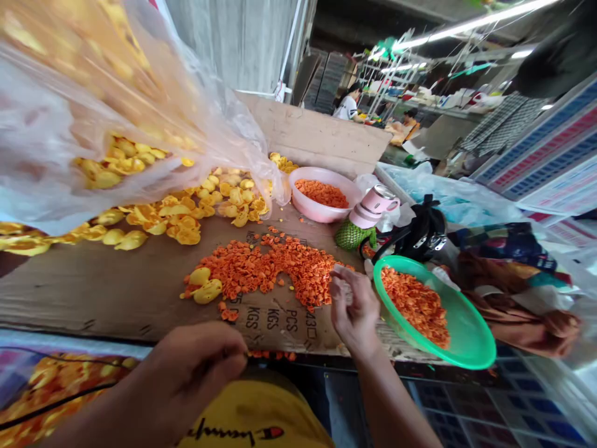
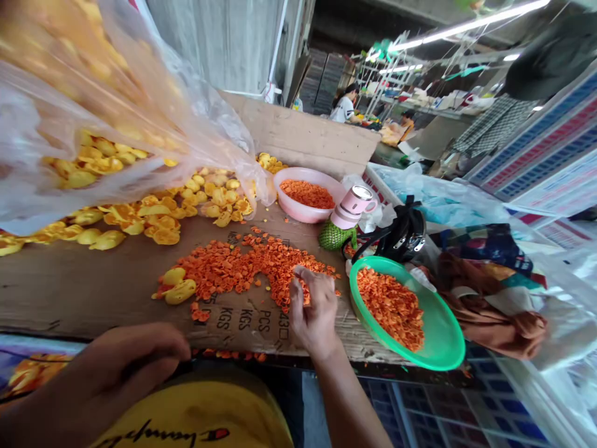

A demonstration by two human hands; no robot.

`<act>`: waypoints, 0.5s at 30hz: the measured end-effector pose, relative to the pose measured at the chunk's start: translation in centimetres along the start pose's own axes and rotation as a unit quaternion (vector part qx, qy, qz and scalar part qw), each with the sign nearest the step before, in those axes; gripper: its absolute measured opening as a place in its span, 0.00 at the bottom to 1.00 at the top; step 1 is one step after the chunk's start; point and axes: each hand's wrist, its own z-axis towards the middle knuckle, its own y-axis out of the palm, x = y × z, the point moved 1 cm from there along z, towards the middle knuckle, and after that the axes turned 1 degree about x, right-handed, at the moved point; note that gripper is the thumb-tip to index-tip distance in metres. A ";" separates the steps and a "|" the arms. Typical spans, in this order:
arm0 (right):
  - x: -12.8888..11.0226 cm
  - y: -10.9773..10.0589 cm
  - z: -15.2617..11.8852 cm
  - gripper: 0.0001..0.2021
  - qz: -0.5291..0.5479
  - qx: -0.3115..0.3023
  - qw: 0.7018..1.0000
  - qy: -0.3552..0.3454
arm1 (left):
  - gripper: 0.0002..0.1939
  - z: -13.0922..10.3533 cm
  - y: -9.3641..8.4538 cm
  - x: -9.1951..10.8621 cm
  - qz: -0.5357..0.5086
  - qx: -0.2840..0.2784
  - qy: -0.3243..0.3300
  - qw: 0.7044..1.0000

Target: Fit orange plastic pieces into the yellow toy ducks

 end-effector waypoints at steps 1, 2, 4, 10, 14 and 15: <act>1.3 1.3 -0.5 0.13 -0.045 -0.036 0.998 0.034 | 0.12 0.4 0.7 -1.1 -0.004 -0.008 -0.013 1.000; 2.7 2.4 -0.8 0.16 -0.085 -0.061 0.992 0.074 | 0.12 0.7 1.4 -2.5 0.005 0.025 -0.035 0.999; 4.9 4.2 -1.3 0.21 -0.157 -0.090 0.974 0.140 | 0.11 0.9 3.0 -5.0 0.055 0.122 -0.048 0.990; 4.3 9.6 -0.4 0.21 -0.230 -0.228 0.942 0.089 | 0.18 2.4 7.2 -7.4 0.247 0.163 0.028 0.955; 3.8 12.0 -0.8 0.19 -0.207 -0.328 0.921 0.025 | 0.26 3.7 8.5 -8.6 0.287 0.129 0.008 0.949; 4.3 11.9 -1.1 0.18 -0.206 -0.323 0.924 0.020 | 0.26 3.7 8.7 -9.3 0.291 0.127 -0.003 0.948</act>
